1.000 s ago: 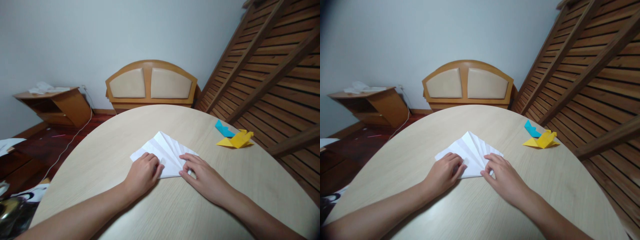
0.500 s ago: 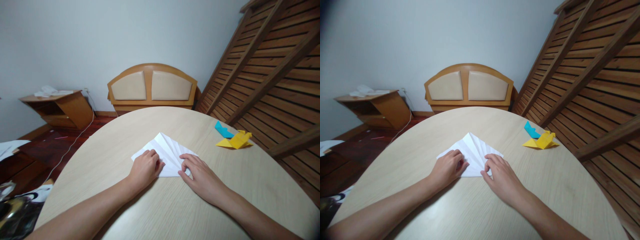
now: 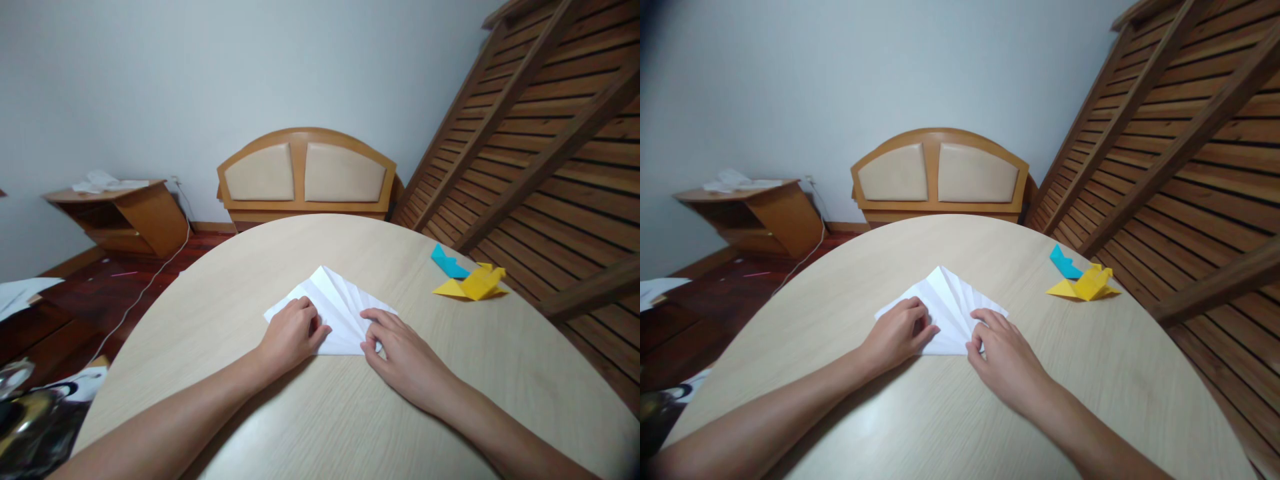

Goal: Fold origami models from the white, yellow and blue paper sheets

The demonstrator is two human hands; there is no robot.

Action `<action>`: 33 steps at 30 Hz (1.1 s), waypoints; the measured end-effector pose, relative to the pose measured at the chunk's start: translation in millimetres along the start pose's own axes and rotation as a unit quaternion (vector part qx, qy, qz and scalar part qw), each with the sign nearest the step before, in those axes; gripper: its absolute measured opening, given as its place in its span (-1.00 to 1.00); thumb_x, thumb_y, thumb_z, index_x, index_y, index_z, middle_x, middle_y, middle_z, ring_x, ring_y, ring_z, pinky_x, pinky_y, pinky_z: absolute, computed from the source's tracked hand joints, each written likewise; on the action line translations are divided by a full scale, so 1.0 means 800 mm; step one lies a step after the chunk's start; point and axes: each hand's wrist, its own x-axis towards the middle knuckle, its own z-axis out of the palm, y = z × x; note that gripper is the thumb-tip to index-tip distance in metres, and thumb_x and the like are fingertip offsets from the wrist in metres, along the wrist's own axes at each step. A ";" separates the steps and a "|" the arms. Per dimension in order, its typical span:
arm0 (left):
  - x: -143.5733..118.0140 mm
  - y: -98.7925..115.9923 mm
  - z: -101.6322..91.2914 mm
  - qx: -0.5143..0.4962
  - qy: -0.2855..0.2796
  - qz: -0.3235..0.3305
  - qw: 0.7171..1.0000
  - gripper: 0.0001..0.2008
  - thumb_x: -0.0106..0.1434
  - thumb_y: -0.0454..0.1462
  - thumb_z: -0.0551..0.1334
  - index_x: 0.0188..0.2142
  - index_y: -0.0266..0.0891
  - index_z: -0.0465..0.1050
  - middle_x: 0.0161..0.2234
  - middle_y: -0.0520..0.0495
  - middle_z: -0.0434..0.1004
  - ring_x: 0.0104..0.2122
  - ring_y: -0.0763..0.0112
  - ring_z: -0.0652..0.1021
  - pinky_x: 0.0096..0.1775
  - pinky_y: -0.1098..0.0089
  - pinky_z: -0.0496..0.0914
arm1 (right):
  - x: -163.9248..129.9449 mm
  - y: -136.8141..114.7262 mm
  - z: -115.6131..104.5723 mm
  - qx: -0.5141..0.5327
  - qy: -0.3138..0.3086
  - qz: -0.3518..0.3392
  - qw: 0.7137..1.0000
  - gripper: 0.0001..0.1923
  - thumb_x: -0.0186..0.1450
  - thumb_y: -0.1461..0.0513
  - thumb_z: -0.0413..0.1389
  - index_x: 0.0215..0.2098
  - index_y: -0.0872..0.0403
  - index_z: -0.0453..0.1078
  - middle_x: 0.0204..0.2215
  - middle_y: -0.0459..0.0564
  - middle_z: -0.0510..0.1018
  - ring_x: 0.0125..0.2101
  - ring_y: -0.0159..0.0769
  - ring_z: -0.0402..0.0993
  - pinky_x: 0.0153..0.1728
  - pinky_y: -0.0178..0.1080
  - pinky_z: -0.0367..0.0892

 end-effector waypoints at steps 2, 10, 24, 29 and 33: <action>0.001 -0.001 -0.001 -0.010 -0.005 -0.002 1.000 -0.79 0.30 -0.20 0.29 -0.43 -0.26 0.45 -0.31 -0.10 0.48 -0.27 0.25 0.49 -0.23 0.30 0.38 | 0.000 0.002 -0.002 0.003 -0.009 0.001 1.000 -0.84 0.35 0.30 0.04 -0.40 0.05 0.35 0.11 0.17 0.45 0.15 -0.04 0.36 0.14 0.08 0.29; 0.002 -0.001 0.000 0.004 -0.006 0.001 1.000 -0.79 0.31 -0.18 0.28 -0.40 -0.25 0.44 -0.29 -0.10 0.49 -0.26 0.24 0.50 -0.23 0.29 0.38 | 0.001 0.000 -0.012 0.013 -0.037 0.004 0.999 -0.79 0.37 0.27 0.00 -0.43 0.04 0.36 0.17 0.16 0.43 0.15 -0.06 0.39 0.17 0.05 0.28; -0.005 -0.002 0.003 0.081 0.012 0.103 0.991 -0.79 0.41 -0.23 0.17 -0.01 -0.12 0.51 -0.18 -0.12 0.52 -0.20 0.21 0.51 -0.21 0.26 0.44 | -0.009 0.013 -0.027 -0.001 -0.072 -0.041 0.997 -0.81 0.38 0.27 0.01 -0.15 0.03 0.47 0.22 0.11 0.41 0.26 -0.05 0.27 0.22 0.06 0.25; -0.004 -0.002 0.003 0.092 -0.003 0.187 0.978 -0.79 0.43 -0.32 0.14 -0.09 -0.13 0.55 -0.10 -0.13 0.54 -0.17 0.24 0.51 -0.18 0.26 0.45 | -0.012 0.016 -0.028 -0.022 -0.104 -0.071 0.992 -0.59 0.40 0.28 0.01 0.14 -0.16 0.47 0.27 0.04 0.37 0.31 0.03 0.20 0.23 0.15 0.22; -0.006 0.003 -0.001 0.102 -0.035 0.199 0.974 -0.79 0.43 -0.36 0.12 -0.08 -0.21 0.51 -0.13 -0.15 0.57 -0.15 0.21 0.54 -0.16 0.24 0.49 | -0.017 0.013 -0.025 -0.065 -0.093 -0.100 0.989 -0.57 0.37 0.32 0.05 0.13 -0.12 0.49 0.24 0.09 0.41 0.22 0.06 0.35 0.18 0.14 0.30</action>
